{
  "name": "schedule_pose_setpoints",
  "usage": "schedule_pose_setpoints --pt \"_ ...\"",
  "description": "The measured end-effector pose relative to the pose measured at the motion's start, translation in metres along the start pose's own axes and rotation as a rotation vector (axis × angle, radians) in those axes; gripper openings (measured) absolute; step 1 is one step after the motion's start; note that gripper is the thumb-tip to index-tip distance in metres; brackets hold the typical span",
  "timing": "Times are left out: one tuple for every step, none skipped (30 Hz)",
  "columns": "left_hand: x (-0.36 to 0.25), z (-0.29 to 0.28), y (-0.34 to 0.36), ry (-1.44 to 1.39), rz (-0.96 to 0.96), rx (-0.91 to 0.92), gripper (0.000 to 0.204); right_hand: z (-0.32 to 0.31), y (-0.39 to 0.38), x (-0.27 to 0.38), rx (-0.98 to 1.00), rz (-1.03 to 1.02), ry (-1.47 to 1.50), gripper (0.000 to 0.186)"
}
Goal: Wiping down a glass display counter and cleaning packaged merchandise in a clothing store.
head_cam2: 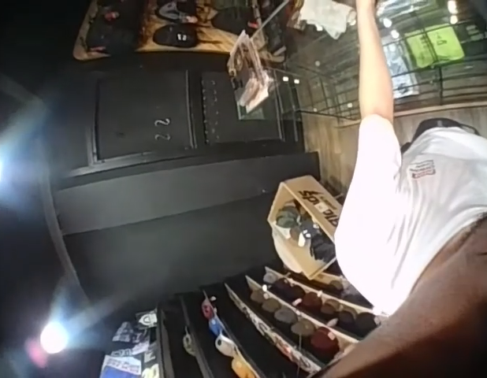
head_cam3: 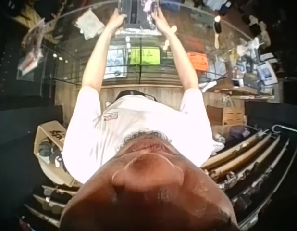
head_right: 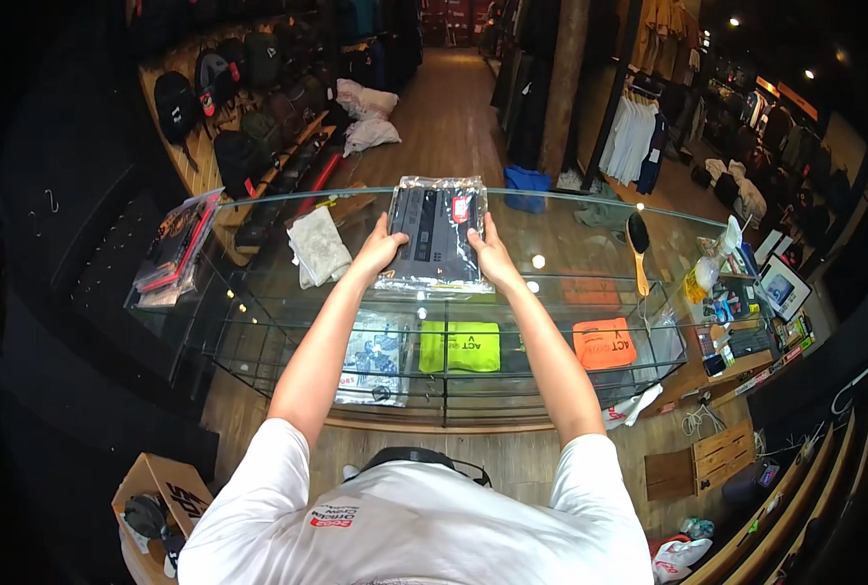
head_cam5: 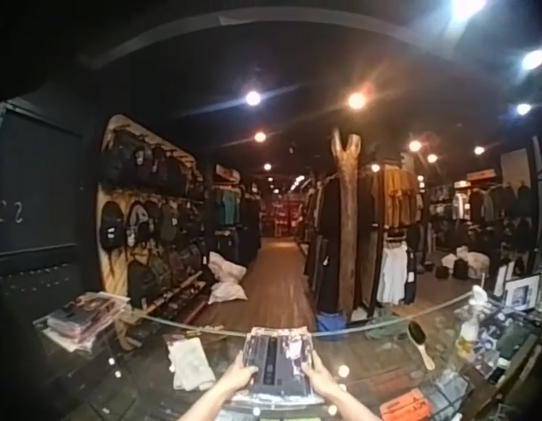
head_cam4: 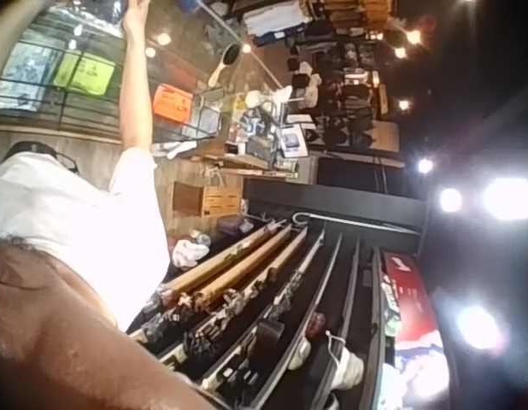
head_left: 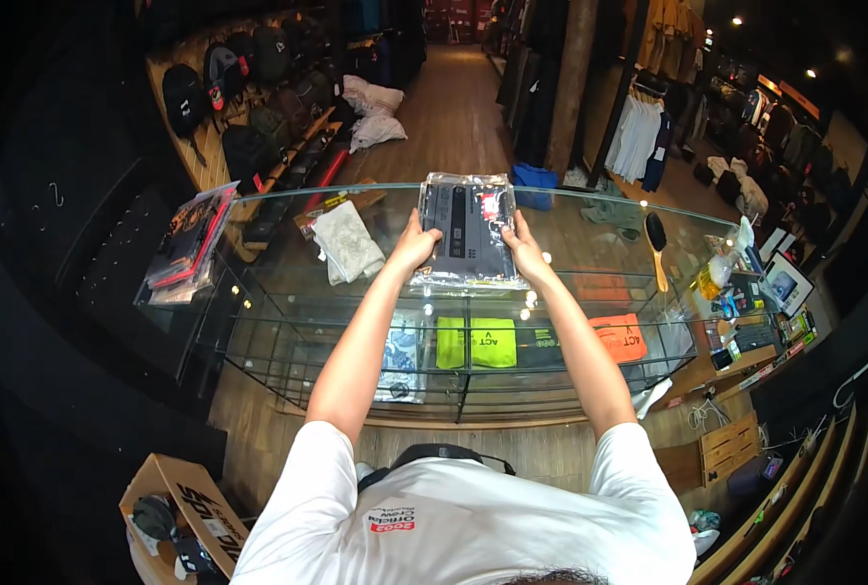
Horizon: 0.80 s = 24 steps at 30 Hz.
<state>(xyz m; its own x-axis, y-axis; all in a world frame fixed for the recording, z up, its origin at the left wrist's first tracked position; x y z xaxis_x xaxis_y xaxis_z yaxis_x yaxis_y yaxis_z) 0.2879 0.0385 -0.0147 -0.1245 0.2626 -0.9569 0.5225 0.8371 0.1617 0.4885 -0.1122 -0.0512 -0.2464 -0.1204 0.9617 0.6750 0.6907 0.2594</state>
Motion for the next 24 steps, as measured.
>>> schedule_pose_setpoints --pt "0.003 -0.001 0.003 -0.027 -0.011 0.030 0.082 0.004 -0.001 0.000 0.003 0.012 0.003 0.079" --pt "0.010 -0.008 0.009 -0.053 -0.022 0.052 0.076 0.013 -0.007 0.009 0.011 0.035 0.073 0.079" --pt "0.017 -0.015 0.016 -0.147 -0.044 0.027 0.057 0.023 -0.007 0.014 0.030 0.031 0.072 0.079" --pt "0.015 -0.010 0.020 -0.180 -0.079 0.055 0.050 0.017 -0.005 0.011 0.024 0.032 0.059 0.079" --pt "0.013 -0.005 0.020 -0.209 -0.122 0.086 0.044 0.013 -0.010 0.012 0.009 0.042 0.061 0.080" --pt "0.013 -0.002 0.020 -0.269 -0.182 0.062 0.033 0.010 -0.011 0.011 -0.003 0.045 0.042 0.079" --pt "0.020 -0.015 0.026 -0.252 -0.209 0.049 0.029 0.021 -0.014 0.020 0.016 0.065 0.071 0.080" --pt "0.016 -0.016 0.027 -0.220 -0.260 0.085 0.028 0.016 -0.013 0.020 -0.004 0.027 0.031 0.081" --pt "0.021 -0.011 0.034 -0.266 -0.302 0.155 0.026 0.011 -0.012 0.021 -0.022 -0.009 -0.009 0.083" --pt "0.012 -0.016 0.032 -0.240 -0.300 0.139 0.025 0.011 -0.010 0.020 -0.014 0.015 0.001 0.086" --pt "0.018 -0.014 0.039 -0.211 -0.322 0.167 0.025 0.010 -0.010 0.020 -0.020 0.007 -0.005 0.087" --pt "0.019 -0.010 0.042 -0.183 -0.345 0.193 0.025 0.008 -0.012 0.020 -0.025 0.001 -0.012 0.088" --pt "0.006 -0.008 0.034 -0.140 -0.340 0.219 0.026 0.010 -0.009 0.021 -0.031 0.004 0.020 0.091" --pt "0.013 -0.003 0.039 -0.179 -0.349 0.234 0.026 0.008 -0.009 0.021 -0.042 -0.001 0.023 0.091" --pt "0.018 0.001 0.041 -0.219 -0.359 0.249 0.025 0.008 -0.011 0.019 -0.022 0.033 0.086 0.092" --pt "0.018 0.004 0.040 -0.261 -0.357 0.231 0.023 0.007 -0.012 0.017 -0.004 0.068 0.143 0.093" --pt "0.018 0.008 0.037 -0.305 -0.316 0.216 0.023 0.005 -0.013 0.015 -0.015 0.106 0.178 0.095" --pt "0.018 0.011 0.035 -0.350 -0.276 0.199 0.024 0.002 -0.011 0.015 -0.015 0.116 0.187 0.095" --pt "0.012 0.015 0.028 -0.318 -0.184 0.153 0.033 -0.002 -0.012 0.012 -0.013 0.138 0.193 0.095" --pt "0.014 0.007 0.025 -0.324 -0.129 0.108 0.041 0.006 -0.016 0.021 -0.021 0.197 0.289 0.092" --pt "0.014 -0.002 0.026 -0.328 -0.076 0.061 0.049 0.016 -0.018 0.037 0.106 0.220 0.392 0.086" --pt "0.002 0.007 0.025 -0.412 -0.039 0.139 0.053 0.004 -0.013 0.033 0.060 0.249 0.436 0.076" --pt "-0.018 0.005 0.016 -0.463 0.048 0.147 0.053 0.003 -0.011 0.038 0.038 0.284 0.396 0.068" --pt "-0.024 0.006 0.019 -0.504 0.144 0.173 0.058 0.002 -0.012 0.048 0.099 0.283 0.389 0.064"
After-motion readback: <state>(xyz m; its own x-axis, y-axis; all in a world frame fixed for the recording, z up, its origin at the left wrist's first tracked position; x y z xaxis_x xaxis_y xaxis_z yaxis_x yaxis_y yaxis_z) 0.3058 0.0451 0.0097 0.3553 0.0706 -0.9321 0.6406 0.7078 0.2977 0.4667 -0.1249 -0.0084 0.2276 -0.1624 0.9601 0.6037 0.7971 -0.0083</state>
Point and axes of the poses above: each hand's wrist, its own y-axis towards the middle knuckle, its own z-axis out of the palm, x = y × z, the point moved 7 cm from there along y, towards the middle knuckle, and after that the axes turned 7 degrees about -x, right-handed, at the moved point
